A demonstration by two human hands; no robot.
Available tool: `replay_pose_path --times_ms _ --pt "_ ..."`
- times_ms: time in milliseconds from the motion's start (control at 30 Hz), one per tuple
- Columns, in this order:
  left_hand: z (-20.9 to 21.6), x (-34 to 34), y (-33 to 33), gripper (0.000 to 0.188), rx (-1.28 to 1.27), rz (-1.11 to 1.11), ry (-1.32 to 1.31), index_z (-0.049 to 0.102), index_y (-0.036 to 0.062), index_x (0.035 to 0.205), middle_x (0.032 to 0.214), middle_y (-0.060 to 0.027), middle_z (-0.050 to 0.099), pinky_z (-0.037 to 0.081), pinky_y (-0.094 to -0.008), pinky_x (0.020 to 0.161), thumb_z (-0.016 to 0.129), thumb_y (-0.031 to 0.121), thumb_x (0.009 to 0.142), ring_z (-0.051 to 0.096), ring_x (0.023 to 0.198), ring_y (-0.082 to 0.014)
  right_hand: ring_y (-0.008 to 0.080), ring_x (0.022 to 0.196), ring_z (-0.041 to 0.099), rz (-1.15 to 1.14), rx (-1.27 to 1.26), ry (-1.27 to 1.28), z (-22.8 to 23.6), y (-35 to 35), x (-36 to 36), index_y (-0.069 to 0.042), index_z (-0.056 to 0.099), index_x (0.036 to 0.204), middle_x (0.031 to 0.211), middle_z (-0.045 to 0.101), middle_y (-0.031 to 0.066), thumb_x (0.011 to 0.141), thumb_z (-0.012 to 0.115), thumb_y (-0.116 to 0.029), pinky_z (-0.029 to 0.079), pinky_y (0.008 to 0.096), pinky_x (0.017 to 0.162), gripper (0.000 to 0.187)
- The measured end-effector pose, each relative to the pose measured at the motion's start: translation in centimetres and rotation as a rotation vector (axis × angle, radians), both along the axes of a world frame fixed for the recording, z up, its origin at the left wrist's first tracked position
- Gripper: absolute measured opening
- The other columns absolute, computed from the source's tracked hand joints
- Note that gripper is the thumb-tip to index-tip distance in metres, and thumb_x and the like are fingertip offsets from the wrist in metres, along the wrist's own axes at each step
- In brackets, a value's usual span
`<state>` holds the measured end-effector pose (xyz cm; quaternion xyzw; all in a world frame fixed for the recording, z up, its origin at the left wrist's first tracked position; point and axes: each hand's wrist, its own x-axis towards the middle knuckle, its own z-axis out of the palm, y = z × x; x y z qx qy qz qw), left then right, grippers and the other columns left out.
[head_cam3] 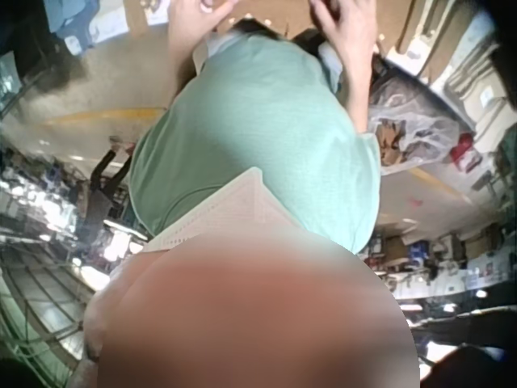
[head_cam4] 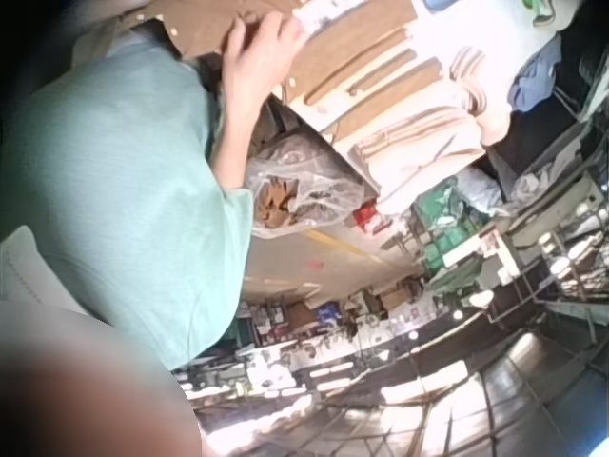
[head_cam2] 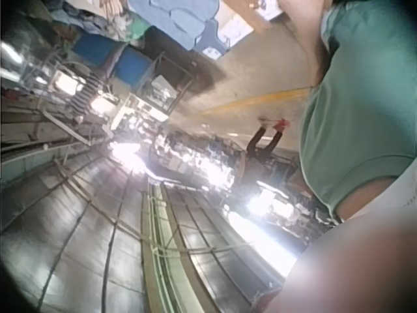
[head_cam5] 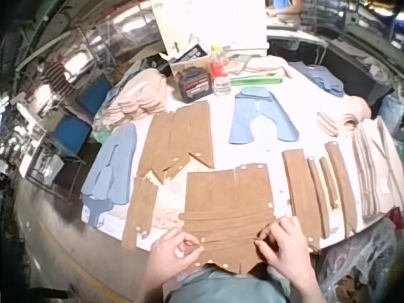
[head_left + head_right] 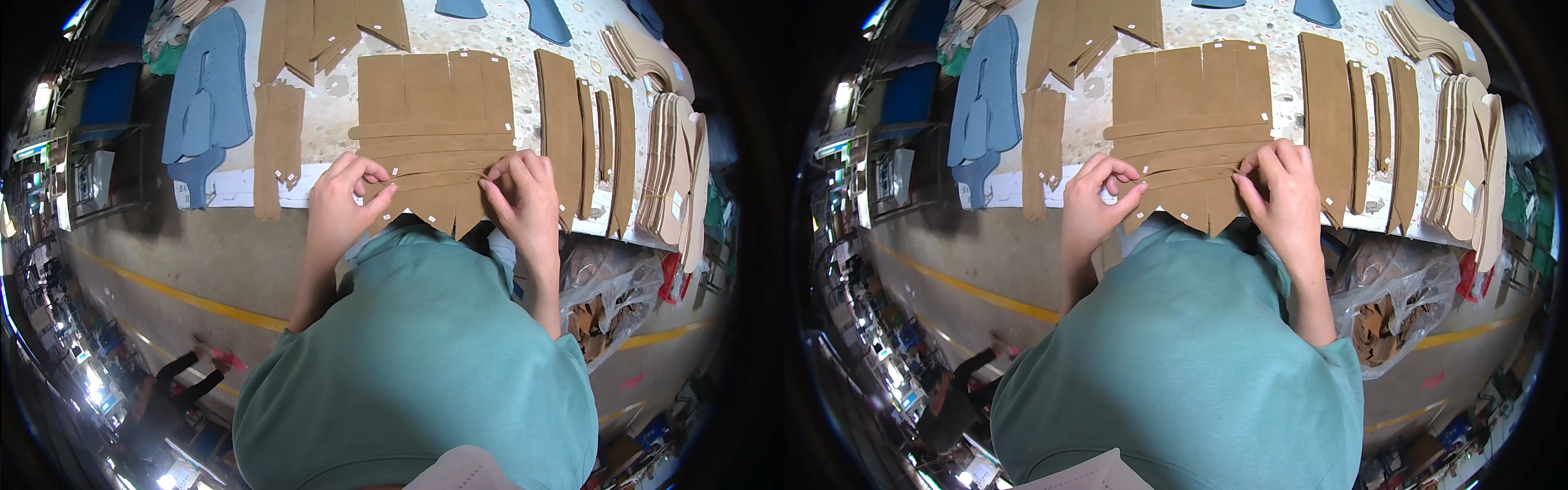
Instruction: The person repeatedly picks up brown cardboard pieces from a table, aligns them, and stacks them into neat piles. The person handles the pieces by hand, occasionally adjusting their orientation before placing them down.
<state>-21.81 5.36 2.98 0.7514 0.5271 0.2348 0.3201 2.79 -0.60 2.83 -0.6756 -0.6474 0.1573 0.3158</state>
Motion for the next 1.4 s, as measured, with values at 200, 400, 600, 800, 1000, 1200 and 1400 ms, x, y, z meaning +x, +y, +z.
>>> replay_pose_path --times_ms 200,400,600,800,1000,1200,1400 --pt "-0.1 -0.4 0.1 0.014 -0.083 -0.041 -0.121 0.066 0.0044 0.084 0.076 -0.0012 0.060 0.043 -0.0241 0.060 0.077 0.005 0.075 0.050 0.063 -0.0090 0.0247 0.084 0.054 -0.029 -0.044 0.127 0.3 -0.8 0.1 -0.005 0.068 0.085 0.086 0.062 0.0060 0.077 0.076 -0.008 0.046 0.0351 0.074 0.012" --pt "0.1 0.5 0.7 0.014 -0.118 0.026 -0.307 0.073 0.0069 0.092 0.074 -0.0020 0.061 0.044 -0.0236 0.058 0.074 0.004 0.078 0.050 0.059 -0.0093 0.0255 0.080 0.055 -0.094 -0.007 0.110 0.3 0.2 0.5 -0.006 0.069 0.082 0.079 0.059 0.0060 0.079 0.075 -0.013 0.047 0.0364 0.070 0.010" --pt "0.6 1.4 1.5 0.014 0.032 0.000 -0.093 0.074 0.0097 0.091 0.076 -0.0019 0.062 0.045 -0.0249 0.057 0.072 0.004 0.078 0.053 0.060 -0.0106 0.0236 0.082 0.058 -0.173 -0.053 -0.044 -0.4 1.6 0.0 -0.008 0.066 0.076 0.078 0.059 0.0039 0.077 0.076 -0.017 0.050 0.0384 0.069 0.013" --pt "0.7 1.4 1.4 0.015 0.042 -0.030 0.001 0.074 0.0059 0.092 0.078 -0.0038 0.062 0.044 -0.0245 0.059 0.071 0.001 0.078 0.053 0.063 -0.0100 0.0236 0.086 0.058 -0.154 -0.084 -0.035 -0.1 1.6 0.2 -0.009 0.066 0.083 0.081 0.058 0.0037 0.077 0.075 -0.016 0.051 0.0394 0.071 0.012" --pt "1.1 2.1 2.1 0.015 0.209 -0.106 0.017 0.073 0.0042 0.095 0.092 -0.0080 0.064 0.053 -0.0273 0.073 0.072 0.004 0.080 0.065 0.080 -0.0160 0.0263 0.098 0.055 -0.027 -0.078 -0.010 -0.1 1.7 0.5 -0.007 0.064 0.088 0.094 0.057 0.0067 0.079 0.074 -0.017 0.051 0.0398 0.080 0.016" --pt "1.8 4.9 2.8 0.021 -0.008 -0.347 -0.236 0.069 0.0012 0.109 0.103 -0.0120 0.066 0.053 -0.0309 0.084 0.063 0.003 0.088 0.067 0.093 -0.0232 0.0289 0.093 0.057 0.051 -0.089 0.064 0.3 1.6 0.6 -0.006 0.061 0.088 0.088 0.059 0.0081 0.080 0.071 -0.011 0.051 0.0421 0.076 0.014" --pt "1.9 6.7 2.4 0.022 -0.268 -0.434 -0.277 0.067 -0.0019 0.109 0.100 -0.0117 0.068 0.050 -0.0298 0.084 0.066 0.005 0.088 0.067 0.095 -0.0214 0.0216 0.086 0.062 0.035 0.171 0.296 1.8 0.7 -0.2 -0.004 0.065 0.093 0.094 0.067 0.0064 0.080 0.073 -0.003 0.048 0.0322 0.069 0.016"
